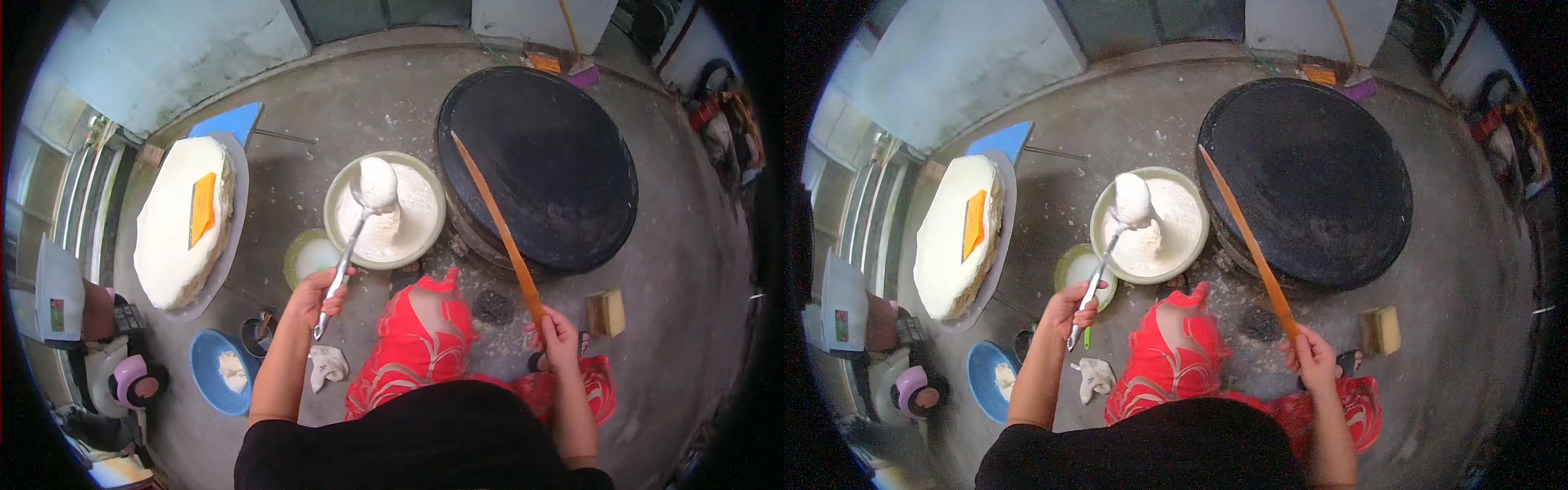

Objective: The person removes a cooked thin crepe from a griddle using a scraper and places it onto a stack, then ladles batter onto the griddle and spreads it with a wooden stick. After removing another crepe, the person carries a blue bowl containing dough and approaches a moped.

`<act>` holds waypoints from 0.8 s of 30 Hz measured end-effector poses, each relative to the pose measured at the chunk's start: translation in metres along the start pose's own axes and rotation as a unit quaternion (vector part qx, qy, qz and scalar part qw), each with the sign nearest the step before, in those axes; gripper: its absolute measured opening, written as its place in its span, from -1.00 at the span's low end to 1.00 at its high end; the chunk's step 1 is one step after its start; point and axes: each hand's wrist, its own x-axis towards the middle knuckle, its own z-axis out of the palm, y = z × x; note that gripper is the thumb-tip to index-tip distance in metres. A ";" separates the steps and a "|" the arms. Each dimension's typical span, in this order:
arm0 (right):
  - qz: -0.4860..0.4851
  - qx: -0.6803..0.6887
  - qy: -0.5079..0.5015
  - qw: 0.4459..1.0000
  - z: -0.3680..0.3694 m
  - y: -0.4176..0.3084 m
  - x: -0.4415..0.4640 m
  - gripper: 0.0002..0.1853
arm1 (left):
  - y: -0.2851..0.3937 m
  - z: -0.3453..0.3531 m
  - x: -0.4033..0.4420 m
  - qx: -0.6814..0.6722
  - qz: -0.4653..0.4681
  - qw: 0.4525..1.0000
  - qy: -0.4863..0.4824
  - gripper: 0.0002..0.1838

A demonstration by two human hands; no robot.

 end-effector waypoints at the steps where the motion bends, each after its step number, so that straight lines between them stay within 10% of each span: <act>1: -0.001 -0.006 -0.003 1.000 -0.002 0.000 0.000 -0.69 | 0.003 0.005 -0.010 0.044 0.047 0.998 0.016 -0.64; 7: 0.002 -0.011 0.020 1.000 -0.002 -0.002 -0.009 -0.67 | 0.009 0.020 -0.018 0.089 0.125 0.987 0.038 -0.62; 17: -0.077 0.030 0.138 0.987 0.034 0.033 -0.032 -0.81 | -0.053 -0.081 0.126 -0.024 -0.039 0.991 0.124 -0.68; 19: 0.053 0.031 0.147 0.987 0.035 0.024 -0.038 -0.86 | -0.070 -0.126 0.154 -0.025 -0.056 0.991 0.118 -0.60; 21: 0.088 0.167 0.141 0.972 0.023 0.036 -0.032 -0.73 | -0.076 -0.147 0.163 0.204 0.038 0.974 0.089 -0.47; 24: -0.029 0.284 0.146 0.947 0.007 0.086 0.002 -0.64 | -0.071 -0.112 0.113 0.516 0.184 0.785 0.289 -0.35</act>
